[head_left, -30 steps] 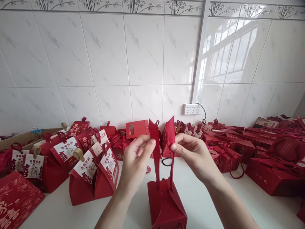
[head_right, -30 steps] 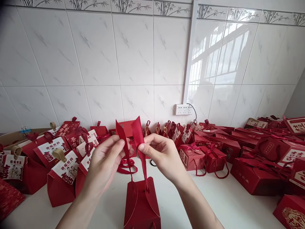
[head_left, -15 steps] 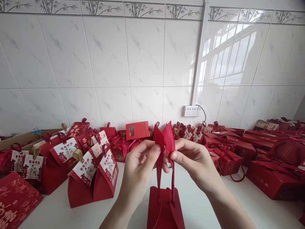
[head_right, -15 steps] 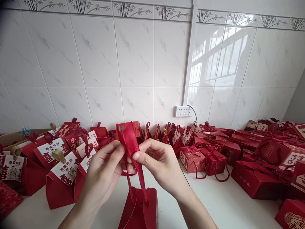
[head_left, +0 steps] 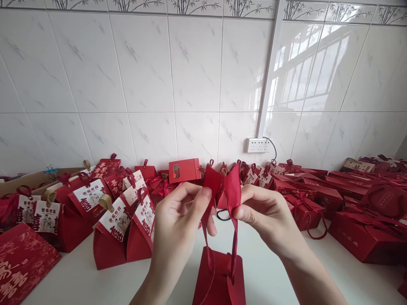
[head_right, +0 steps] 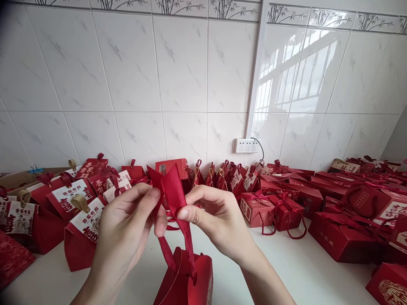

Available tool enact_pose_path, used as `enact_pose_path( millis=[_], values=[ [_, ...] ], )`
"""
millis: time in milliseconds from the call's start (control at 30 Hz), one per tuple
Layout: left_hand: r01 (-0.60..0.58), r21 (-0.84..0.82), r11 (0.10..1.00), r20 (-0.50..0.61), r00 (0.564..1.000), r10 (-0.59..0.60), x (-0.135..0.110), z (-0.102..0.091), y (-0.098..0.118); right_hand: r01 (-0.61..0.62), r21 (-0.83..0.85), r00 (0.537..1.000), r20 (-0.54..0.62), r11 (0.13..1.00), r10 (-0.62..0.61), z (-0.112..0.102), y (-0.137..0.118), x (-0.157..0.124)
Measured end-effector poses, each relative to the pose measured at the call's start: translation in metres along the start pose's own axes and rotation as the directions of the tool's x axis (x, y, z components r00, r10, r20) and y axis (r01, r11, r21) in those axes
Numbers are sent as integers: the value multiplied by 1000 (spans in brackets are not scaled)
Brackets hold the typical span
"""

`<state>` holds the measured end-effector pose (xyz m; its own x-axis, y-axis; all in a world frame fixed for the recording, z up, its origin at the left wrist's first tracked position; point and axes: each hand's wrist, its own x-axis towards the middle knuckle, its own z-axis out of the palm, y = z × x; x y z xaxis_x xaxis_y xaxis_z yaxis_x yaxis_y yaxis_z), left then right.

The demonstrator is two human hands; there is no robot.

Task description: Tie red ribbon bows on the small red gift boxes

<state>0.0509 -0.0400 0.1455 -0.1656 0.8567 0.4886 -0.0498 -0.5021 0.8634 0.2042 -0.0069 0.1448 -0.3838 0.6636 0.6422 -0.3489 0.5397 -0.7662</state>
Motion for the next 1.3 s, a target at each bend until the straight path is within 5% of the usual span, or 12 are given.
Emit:
enact_pose_path(
  millis=[367,567,733,967,1100,1300],
  values=[
    [32,41,999,80,996,-35,-10,5,8,-122,70,989,90,990,116,14,3,-6],
    [83,-63,995,287,956,-61,-15,3,14,-187,78,982,22,979,186,23,-9,-11],
    [45,-35,998,318,948,-32,-16,7,18,-81,-37,988,-134,996,75,19,-6,-10],
    [104,-87,991,323,944,-70,-6,6,9,-51,-38,995,-91,998,47,15,3,-6],
    [193,-213,958,347,931,-110,0,5,5,37,14,997,-67,999,-36,13,3,-5],
    [243,-184,952,339,925,-171,4,-1,5,189,-39,979,-75,981,-192,7,4,-3]
  ],
)
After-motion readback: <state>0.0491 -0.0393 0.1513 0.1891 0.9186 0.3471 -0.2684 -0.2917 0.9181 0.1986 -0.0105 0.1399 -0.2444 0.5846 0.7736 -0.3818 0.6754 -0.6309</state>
